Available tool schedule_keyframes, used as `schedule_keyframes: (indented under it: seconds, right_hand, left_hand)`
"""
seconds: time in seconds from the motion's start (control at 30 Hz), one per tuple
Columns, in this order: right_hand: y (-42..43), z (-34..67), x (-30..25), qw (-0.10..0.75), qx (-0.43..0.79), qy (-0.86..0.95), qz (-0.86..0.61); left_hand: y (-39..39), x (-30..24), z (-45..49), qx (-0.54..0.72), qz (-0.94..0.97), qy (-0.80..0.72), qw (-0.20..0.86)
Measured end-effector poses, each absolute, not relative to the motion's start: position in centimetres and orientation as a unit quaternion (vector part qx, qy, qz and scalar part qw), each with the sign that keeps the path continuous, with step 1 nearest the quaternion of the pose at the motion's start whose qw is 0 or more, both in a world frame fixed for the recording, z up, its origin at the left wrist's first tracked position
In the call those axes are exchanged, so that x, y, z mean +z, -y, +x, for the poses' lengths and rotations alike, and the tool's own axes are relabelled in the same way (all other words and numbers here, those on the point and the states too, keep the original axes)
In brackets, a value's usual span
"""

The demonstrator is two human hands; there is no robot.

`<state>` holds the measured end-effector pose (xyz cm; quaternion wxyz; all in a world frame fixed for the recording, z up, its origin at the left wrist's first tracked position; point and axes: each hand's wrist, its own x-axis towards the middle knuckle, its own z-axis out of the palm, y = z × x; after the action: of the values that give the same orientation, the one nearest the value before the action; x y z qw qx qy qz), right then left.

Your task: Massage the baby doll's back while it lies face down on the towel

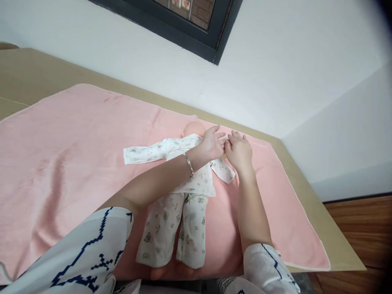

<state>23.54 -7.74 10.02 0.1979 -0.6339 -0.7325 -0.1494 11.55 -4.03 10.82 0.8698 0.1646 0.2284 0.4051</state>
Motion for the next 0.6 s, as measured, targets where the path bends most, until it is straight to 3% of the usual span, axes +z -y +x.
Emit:
schedule_keyframes:
  seconds: [0.6]
  right_hand:
    - [5.9, 22.2, 11.8, 0.221, -0.049, 0.554, -0.801]
  left_hand:
    - [11.2, 12.2, 1.9, 0.339, 0.238, -0.307, 0.856]
